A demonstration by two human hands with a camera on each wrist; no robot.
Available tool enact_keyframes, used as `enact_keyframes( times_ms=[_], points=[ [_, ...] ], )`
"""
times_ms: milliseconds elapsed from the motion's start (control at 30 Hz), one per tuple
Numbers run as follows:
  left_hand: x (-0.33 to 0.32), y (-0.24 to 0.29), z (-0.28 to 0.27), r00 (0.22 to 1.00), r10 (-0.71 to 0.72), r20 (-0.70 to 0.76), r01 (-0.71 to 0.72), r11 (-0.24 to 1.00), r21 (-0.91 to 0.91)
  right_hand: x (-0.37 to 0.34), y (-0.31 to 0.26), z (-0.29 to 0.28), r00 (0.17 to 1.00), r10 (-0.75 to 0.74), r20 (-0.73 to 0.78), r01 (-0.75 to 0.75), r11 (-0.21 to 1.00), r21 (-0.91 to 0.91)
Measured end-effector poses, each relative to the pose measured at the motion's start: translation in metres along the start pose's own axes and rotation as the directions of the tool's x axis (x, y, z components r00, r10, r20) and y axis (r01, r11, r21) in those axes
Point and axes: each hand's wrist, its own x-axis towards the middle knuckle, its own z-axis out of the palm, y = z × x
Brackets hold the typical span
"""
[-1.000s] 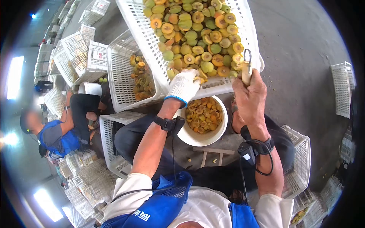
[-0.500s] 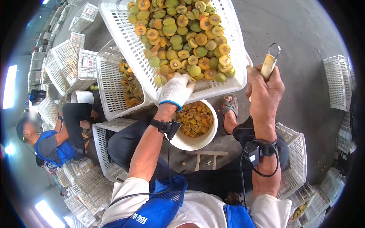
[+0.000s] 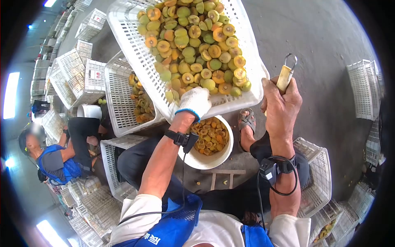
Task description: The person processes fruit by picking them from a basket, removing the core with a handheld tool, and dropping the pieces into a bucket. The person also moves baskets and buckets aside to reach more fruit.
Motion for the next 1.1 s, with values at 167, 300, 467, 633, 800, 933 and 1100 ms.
enact_keyframes(
  times_ms=[167, 300, 467, 633, 800, 933, 1100],
  points=[
    [-0.017, -0.012, -0.022, 0.998, 0.005, -0.057, -0.032, 0.871, -0.491, 0.0, -0.012, -0.003, 0.999, 0.039, 0.01, -0.04, 0.997, 0.068],
    [-0.052, -0.002, -0.07, 0.98, 0.151, 0.13, -0.025, 0.74, -0.672, -0.004, -0.002, 0.0, 0.998, 0.048, 0.03, -0.05, 0.998, 0.05],
    [-0.019, 0.001, -0.053, 0.984, 0.04, -0.172, -0.082, 0.966, -0.244, -0.004, 0.011, 0.005, 0.998, -0.052, 0.03, 0.052, 0.999, 0.008],
    [0.022, 0.019, -0.02, 0.999, -0.003, -0.043, 0.007, 0.996, 0.09, -0.009, 0.002, 0.013, 0.995, 0.08, 0.052, -0.081, 0.996, 0.029],
    [0.031, 0.019, -0.005, 0.985, -0.155, -0.075, 0.149, 0.986, -0.075, -0.008, 0.001, 0.021, 0.996, 0.022, 0.086, -0.022, 1.0, -0.008],
    [0.002, -0.007, -0.025, 0.984, -0.176, -0.009, 0.026, 0.193, -0.981, -0.013, -0.003, 0.024, 0.973, 0.1, 0.208, -0.117, 0.991, 0.071],
    [-0.056, -0.016, -0.067, 0.998, -0.025, -0.053, -0.058, -0.443, -0.894, -0.035, 0.008, 0.049, 0.906, -0.003, 0.423, 0.007, 1.0, -0.007]
  ],
)
